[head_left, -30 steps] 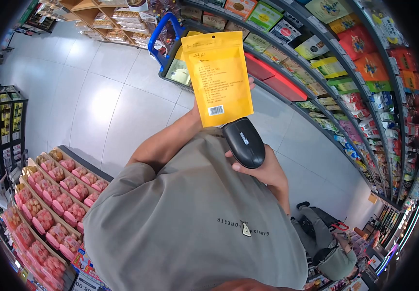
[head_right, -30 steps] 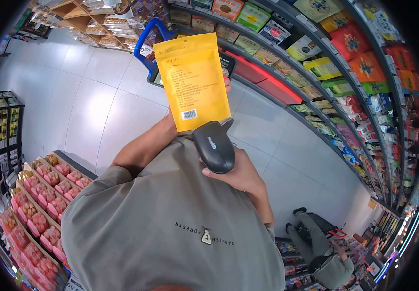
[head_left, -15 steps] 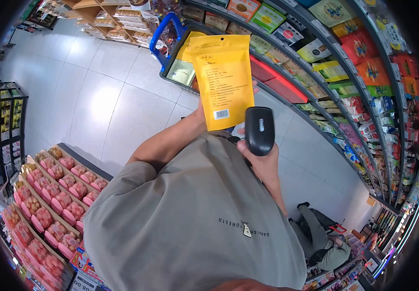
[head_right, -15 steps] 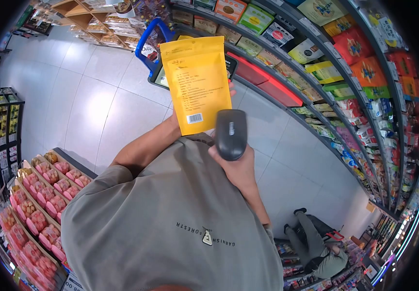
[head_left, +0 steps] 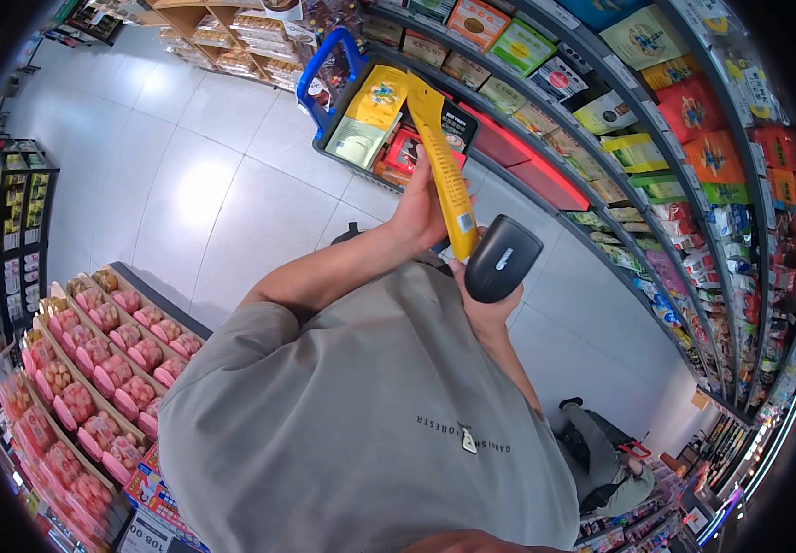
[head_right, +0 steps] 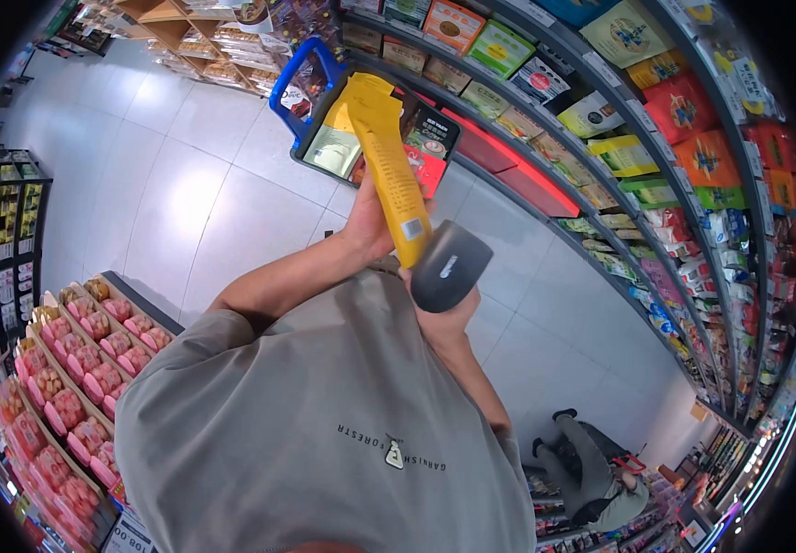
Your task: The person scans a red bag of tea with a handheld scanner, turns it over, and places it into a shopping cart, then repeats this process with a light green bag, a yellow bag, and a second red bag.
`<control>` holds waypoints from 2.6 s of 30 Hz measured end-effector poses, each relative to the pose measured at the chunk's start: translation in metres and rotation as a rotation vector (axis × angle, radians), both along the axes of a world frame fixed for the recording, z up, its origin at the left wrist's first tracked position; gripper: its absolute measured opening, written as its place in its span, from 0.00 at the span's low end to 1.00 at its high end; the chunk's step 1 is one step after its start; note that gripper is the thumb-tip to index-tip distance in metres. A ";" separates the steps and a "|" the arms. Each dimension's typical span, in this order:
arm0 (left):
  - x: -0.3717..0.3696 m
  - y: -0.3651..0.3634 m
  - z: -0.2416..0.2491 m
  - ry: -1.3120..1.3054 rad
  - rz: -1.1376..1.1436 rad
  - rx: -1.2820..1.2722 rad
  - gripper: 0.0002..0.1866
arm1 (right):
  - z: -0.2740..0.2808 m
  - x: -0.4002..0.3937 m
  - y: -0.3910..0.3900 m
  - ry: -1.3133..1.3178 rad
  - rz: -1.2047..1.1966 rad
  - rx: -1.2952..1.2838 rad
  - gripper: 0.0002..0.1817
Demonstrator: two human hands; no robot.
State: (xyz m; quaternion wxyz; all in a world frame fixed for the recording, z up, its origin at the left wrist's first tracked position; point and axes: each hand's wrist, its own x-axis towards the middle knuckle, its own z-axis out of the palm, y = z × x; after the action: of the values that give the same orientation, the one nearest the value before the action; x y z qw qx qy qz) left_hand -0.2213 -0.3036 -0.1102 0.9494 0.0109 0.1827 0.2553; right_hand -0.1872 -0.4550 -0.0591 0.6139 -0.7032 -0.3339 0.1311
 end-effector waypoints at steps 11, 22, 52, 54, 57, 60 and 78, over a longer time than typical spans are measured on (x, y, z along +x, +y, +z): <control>-0.012 0.002 0.017 -0.144 -0.012 0.196 0.21 | -0.010 0.015 0.005 0.260 -0.179 0.088 0.20; -0.034 0.012 0.023 0.081 0.128 0.390 0.21 | -0.012 0.033 0.015 0.676 -0.110 0.308 0.17; -0.029 0.005 0.006 0.252 -0.085 0.562 0.27 | -0.046 0.046 0.004 0.731 -0.266 0.147 0.17; -0.026 0.007 0.006 0.301 -0.135 0.562 0.27 | -0.047 0.051 0.004 0.724 -0.290 0.131 0.17; -0.017 0.008 0.002 0.329 -0.144 0.578 0.28 | -0.051 0.062 0.003 0.713 -0.316 0.110 0.18; -0.003 0.008 -0.002 0.315 -0.135 0.575 0.27 | -0.053 0.077 0.002 0.699 -0.316 0.084 0.18; 0.107 -0.022 -0.024 0.280 -0.064 0.259 0.23 | -0.065 0.192 0.000 0.684 -0.236 0.042 0.17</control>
State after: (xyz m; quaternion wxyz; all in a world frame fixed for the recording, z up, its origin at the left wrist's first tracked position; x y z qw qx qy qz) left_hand -0.1140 -0.3261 -0.1345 0.9130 0.1743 0.2781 0.2423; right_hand 0.0051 -0.4553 -0.1245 0.7151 -0.6398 -0.0284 0.2801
